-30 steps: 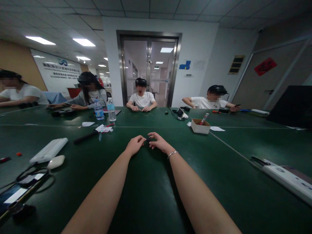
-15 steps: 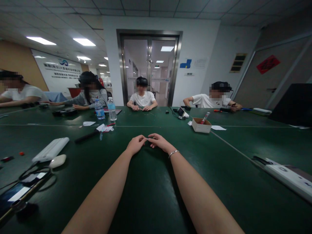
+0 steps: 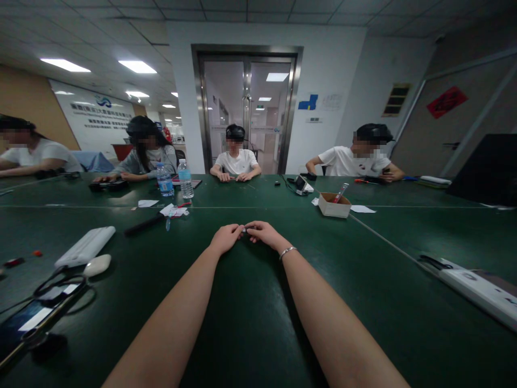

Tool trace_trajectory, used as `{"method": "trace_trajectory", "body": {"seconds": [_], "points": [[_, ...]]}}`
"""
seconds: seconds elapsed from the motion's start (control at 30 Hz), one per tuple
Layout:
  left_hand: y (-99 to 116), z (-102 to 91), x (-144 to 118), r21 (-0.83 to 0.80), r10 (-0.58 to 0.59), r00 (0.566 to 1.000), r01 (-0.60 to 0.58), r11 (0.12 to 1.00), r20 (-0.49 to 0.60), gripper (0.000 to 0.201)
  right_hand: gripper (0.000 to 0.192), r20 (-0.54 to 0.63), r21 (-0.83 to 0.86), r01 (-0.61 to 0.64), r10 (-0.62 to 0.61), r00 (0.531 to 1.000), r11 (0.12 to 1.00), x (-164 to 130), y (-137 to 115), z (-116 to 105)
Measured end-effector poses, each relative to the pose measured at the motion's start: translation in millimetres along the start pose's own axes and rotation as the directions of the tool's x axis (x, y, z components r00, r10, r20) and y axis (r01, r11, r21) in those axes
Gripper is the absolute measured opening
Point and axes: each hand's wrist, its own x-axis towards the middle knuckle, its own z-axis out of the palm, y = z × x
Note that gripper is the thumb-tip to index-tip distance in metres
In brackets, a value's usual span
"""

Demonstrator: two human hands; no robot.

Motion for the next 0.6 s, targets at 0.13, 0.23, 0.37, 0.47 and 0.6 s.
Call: {"method": "trace_trajectory", "body": {"seconds": [0.13,0.23,0.37,0.47,0.6], "points": [[0,-0.2,-2,0.017,-0.003,1.0,0.003,1.0,0.008,0.047,0.015,-0.002,-0.022,0.003,-0.003,1.0,1.0,-1,-2,2],[-5,3.9,-1,0.021,-0.002,1.0,0.001,1.0,0.008,0.048,0.018,-0.012,-0.075,0.041,-0.042,0.999,0.996,-4,-5,5],[1,-3.3,12,0.016,0.003,1.0,-0.003,1.0,0.027,0.045,0.017,-0.039,-0.118,0.056,-0.061,0.997,0.991,-5,-6,8],[35,-48.2,12,-0.068,0.024,1.0,-0.023,0.997,0.014,0.043,0.017,-0.054,-0.108,0.053,-0.059,0.997,0.993,-5,-4,7],[89,-157.1,-37,-0.102,0.276,0.943,-0.298,0.949,-0.184,0.056,0.018,-0.069,-0.1,0.034,-0.041,0.997,0.994,-5,-3,6]]}}
